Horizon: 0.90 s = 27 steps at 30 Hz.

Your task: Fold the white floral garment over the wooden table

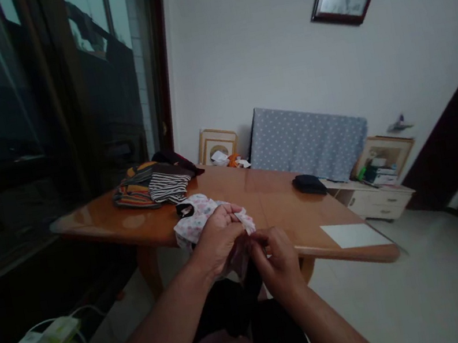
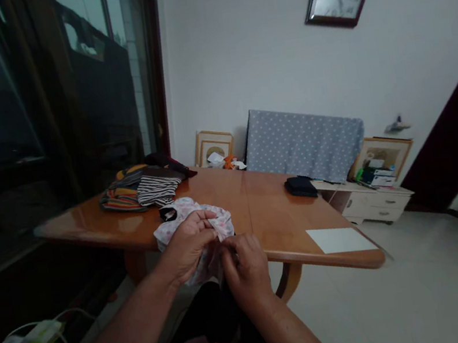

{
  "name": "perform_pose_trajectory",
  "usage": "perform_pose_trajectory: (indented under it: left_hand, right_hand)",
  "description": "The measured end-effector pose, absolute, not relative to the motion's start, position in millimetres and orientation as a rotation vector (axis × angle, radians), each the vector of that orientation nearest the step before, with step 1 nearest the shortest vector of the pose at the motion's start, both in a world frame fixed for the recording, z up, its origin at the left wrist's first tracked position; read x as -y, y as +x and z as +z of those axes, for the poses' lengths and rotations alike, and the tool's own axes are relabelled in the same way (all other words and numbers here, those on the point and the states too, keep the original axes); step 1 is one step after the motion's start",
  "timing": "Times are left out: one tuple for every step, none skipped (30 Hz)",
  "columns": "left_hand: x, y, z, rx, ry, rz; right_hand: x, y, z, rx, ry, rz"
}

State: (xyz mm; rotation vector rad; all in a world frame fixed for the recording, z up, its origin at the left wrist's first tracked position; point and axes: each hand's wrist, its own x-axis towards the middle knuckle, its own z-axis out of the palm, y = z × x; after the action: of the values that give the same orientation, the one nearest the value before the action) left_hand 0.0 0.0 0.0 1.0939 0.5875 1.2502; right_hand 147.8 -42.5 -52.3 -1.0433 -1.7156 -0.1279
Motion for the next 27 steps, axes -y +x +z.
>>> perform_pose_trajectory:
  left_hand:
    - [0.1,0.0,0.0,-0.588,1.092,1.248]
    - [0.2,0.0,0.1,-0.589,1.090,1.247]
    - [0.3,-0.1,0.3,-0.590,1.089,1.246]
    - [0.4,-0.3,0.7,-0.592,1.089,1.247]
    - [0.4,-0.5,1.1,-0.595,1.088,1.249]
    - [0.5,-0.8,1.5,-0.598,1.086,1.252]
    - [0.5,-1.1,2.0,-0.600,1.084,1.255]
    - [0.5,-1.4,2.3,-0.600,1.082,1.256]
    - [0.4,-1.6,2.5,-0.597,1.080,1.255]
    - [0.1,-1.8,2.6,-0.590,1.081,1.250]
    - [-0.4,-2.1,2.5,-0.579,1.083,1.245]
    - [-1.2,-2.5,2.4,-0.567,1.088,1.237]
    - [-2.3,-3.1,2.3,-0.556,1.095,1.228]
    - [-3.8,-4.1,2.4,-0.547,1.102,1.221]
    - [-5.7,-5.4,2.7,-0.542,1.109,1.219]
    - [-7.7,-7.0,3.3,-0.547,1.118,1.227]
    - [-9.7,-8.9,4.0,-0.564,1.132,1.242]
    - [-11.6,-10.8,4.7,-0.589,1.154,1.262]
    - [-13.0,-12.5,5.2,-0.618,1.186,1.284]
    - [-14.0,-13.9,5.1,-0.641,1.233,1.304]
    - [-14.5,-14.8,4.2,-0.648,1.298,1.311]
    - [-14.7,-15.2,2.2,-0.635,1.378,1.302]
    - [-14.7,-15.0,-1.0,-0.613,1.467,1.286]
    - [-15.1,-14.5,-5.6,-0.597,1.565,1.270]
    - [-16.1,-13.8,-11.4,-0.600,1.667,1.265]
    - [-18.2,-13.2,-18.2,-0.629,1.769,1.273]
    - [-21.8,-13.0,-25.5,-0.685,1.862,1.298]
  right_hand:
    - [42.8,147.8,-52.1,1.720,-1.048,-0.122]
    - [43.1,147.9,-52.2,1.723,-1.049,-0.115]
    - [43.3,147.9,-52.5,1.726,-1.048,-0.104]
    - [43.3,147.9,-53.0,1.727,-1.046,-0.093]
    - [43.1,147.9,-54.0,1.726,-1.045,-0.080]
    - [42.5,147.8,-55.3,1.720,-1.048,-0.068]
    - [41.6,147.6,-56.8,1.709,-1.059,-0.054]
    - [40.3,147.3,-58.3,1.693,-1.083,-0.038]
    - [38.7,147.0,-59.8,1.670,-1.117,-0.020]
    - [36.8,146.6,-61.0,1.647,-1.152,0.006]
    - [34.7,146.2,-61.5,1.631,-1.180,0.051]
    - [32.5,146.1,-61.4,1.623,-1.195,0.128]
    - [30.0,146.3,-60.2,1.609,-1.194,0.239]
    - [27.3,147.0,-58.1,1.578,-1.177,0.379]
    - [24.2,148.1,-54.8,1.522,-1.146,0.535]
    - [20.5,149.9,-50.4,1.437,-1.105,0.689]
    - [16.3,152.3,-45.0,1.332,-1.059,0.824]
    - [11.5,155.2,-38.8,1.218,-1.009,0.928]
    - [6.3,158.4,-31.8,1.113,-0.957,1.001]
    - [1.0,161.7,-24.4,1.028,-0.909,1.051]
    - [-4.0,164.9,-16.6,0.958,-0.869,1.079]
    - [-8.5,167.6,-8.5,0.915,-0.841,1.098]
    - [-12.2,169.7,-0.1,0.893,-0.818,1.109]
    - [-14.8,171.1,8.6,0.887,-0.798,1.118]
    - [-16.4,171.9,17.6,0.892,-0.776,1.126]
    - [-17.0,172.4,27.1,0.900,-0.749,1.132]
    - [-16.8,172.8,36.8,0.904,-0.717,1.135]
